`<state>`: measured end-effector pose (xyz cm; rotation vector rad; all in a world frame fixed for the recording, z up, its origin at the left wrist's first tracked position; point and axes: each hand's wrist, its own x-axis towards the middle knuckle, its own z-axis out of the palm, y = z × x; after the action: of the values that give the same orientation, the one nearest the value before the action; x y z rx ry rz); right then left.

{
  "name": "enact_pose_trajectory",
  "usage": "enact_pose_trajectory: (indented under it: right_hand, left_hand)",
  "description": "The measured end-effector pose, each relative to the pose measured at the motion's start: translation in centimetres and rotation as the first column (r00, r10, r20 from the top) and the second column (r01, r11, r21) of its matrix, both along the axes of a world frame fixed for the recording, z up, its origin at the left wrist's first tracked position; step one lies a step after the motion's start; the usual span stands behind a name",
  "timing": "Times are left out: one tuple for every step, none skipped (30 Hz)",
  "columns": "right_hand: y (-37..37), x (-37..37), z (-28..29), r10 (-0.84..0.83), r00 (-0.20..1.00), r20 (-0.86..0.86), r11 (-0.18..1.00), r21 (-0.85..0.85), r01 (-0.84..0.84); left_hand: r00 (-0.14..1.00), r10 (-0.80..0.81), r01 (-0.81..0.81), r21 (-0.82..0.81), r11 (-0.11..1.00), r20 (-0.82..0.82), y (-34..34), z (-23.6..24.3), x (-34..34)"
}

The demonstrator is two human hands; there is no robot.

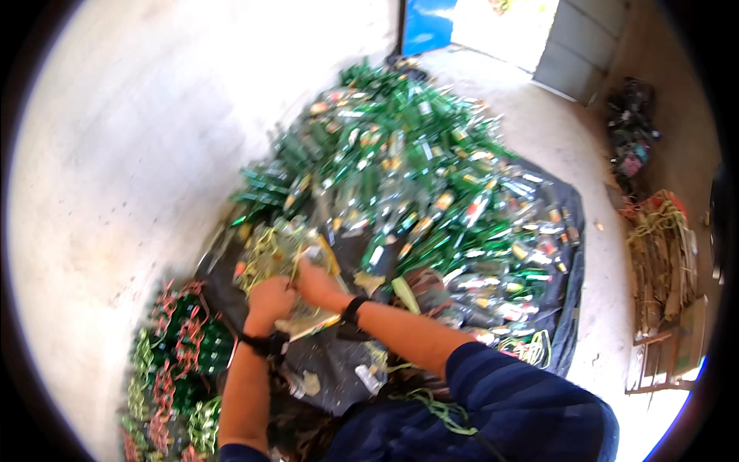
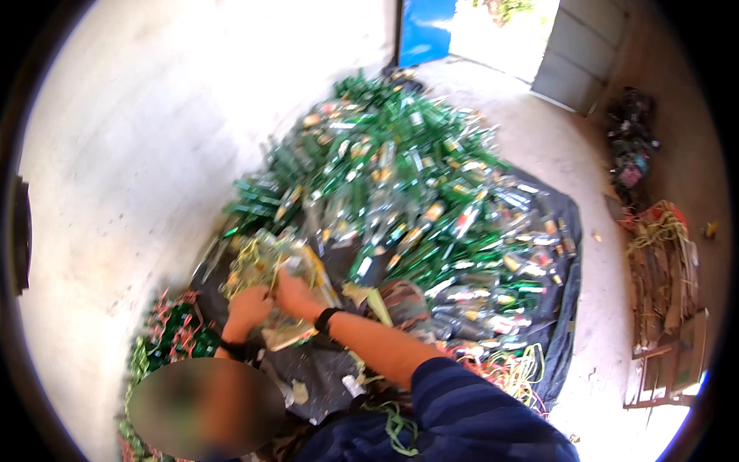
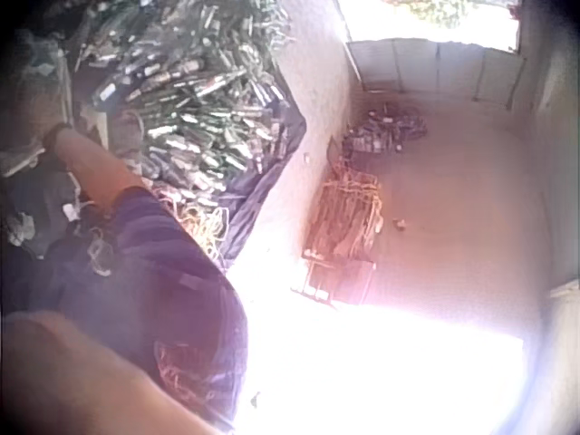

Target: The person unties a bundle of green glass bottles secured with yellow string and places them on a cardboard sheet. They then pick up individual bottles from a large pile and arrange them in rows on the sheet.

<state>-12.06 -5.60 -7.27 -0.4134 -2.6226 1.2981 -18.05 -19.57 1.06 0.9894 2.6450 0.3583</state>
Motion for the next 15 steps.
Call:
enact_pose_trajectory:
  right_hand:
    - [0.0,0.2,0.3,0.005,1.000,0.004,1.000,0.011,-0.005]
    - [-0.1,0.2,0.8,0.008,1.000,0.011,1.000,-0.012,-0.008]
    - [0.2,0.3,1.2,0.000,1.000,0.015,1.000,-0.006,0.000]
    - [-0.2,0.5,1.3,-0.002,1.000,0.022,1.000,-0.012,0.002]
    - [-0.5,0.6,1.5,-0.002,1.000,0.030,1.000,-0.019,0.003]
    - [-0.5,0.8,1.7,0.007,1.000,0.025,1.000,-0.024,-0.006]
    - [-0.4,0.5,1.7,0.008,1.000,0.016,1.000,-0.021,-0.008]
    - [-0.3,0.3,1.9,0.010,1.000,0.008,1.000,-0.018,-0.010]
    - [-0.2,0.4,1.6,0.011,1.000,0.007,1.000,-0.015,-0.011]
    - [-0.2,0.2,1.4,0.019,1.000,0.007,1.000,-0.025,-0.019]
    - [-0.1,0.1,1.2,0.027,1.000,0.007,0.999,-0.035,-0.026]
    - [0.0,0.0,1.0,0.034,0.999,0.007,0.998,-0.044,-0.034]
    - [-0.1,-0.1,1.1,0.028,0.999,0.021,0.998,-0.051,-0.027]
    - [-0.1,-0.1,1.2,0.021,0.999,0.035,0.998,-0.058,-0.019]
    - [-0.1,-0.1,1.2,0.014,0.999,0.049,0.998,-0.064,-0.011]
  left_hand:
    - [1.000,-0.018,0.018,-0.045,0.999,0.006,-0.1,0.7,0.0]
    - [0.992,-0.061,0.055,-0.057,0.997,-0.111,-0.6,0.2,-0.1]
    - [0.967,-0.126,0.121,-0.037,0.992,-0.222,-0.6,-0.2,-0.2]
    - [0.927,-0.182,0.181,-0.035,0.983,-0.327,-1.1,-0.2,0.1]
    - [0.873,-0.231,0.237,-0.039,0.971,-0.429,-1.5,-0.1,0.3]
    - [0.804,-0.217,0.295,0.055,0.954,-0.553,-1.8,-0.2,0.6]
    - [0.822,-0.205,0.277,0.059,0.959,-0.532,-1.8,-0.2,0.4]
    - [0.838,-0.192,0.258,0.063,0.964,-0.511,-1.8,-0.1,0.0]
    - [0.858,-0.179,0.240,0.067,0.968,-0.482,-1.8,-0.3,0.0]
    - [0.890,-0.155,0.215,0.095,0.972,-0.429,-2.0,0.0,-0.2]
    - [0.918,-0.130,0.188,0.121,0.975,-0.374,-2.1,0.3,-0.4]
    - [0.943,-0.106,0.159,0.146,0.976,-0.317,-2.2,0.4,-0.6]
    - [0.949,-0.114,0.163,0.148,0.976,-0.295,-2.5,0.6,-1.0]
    - [0.954,-0.121,0.167,0.150,0.975,-0.273,-2.7,0.8,-1.3]
    - [0.959,-0.129,0.171,0.152,0.974,-0.251,-2.9,0.9,-1.5]
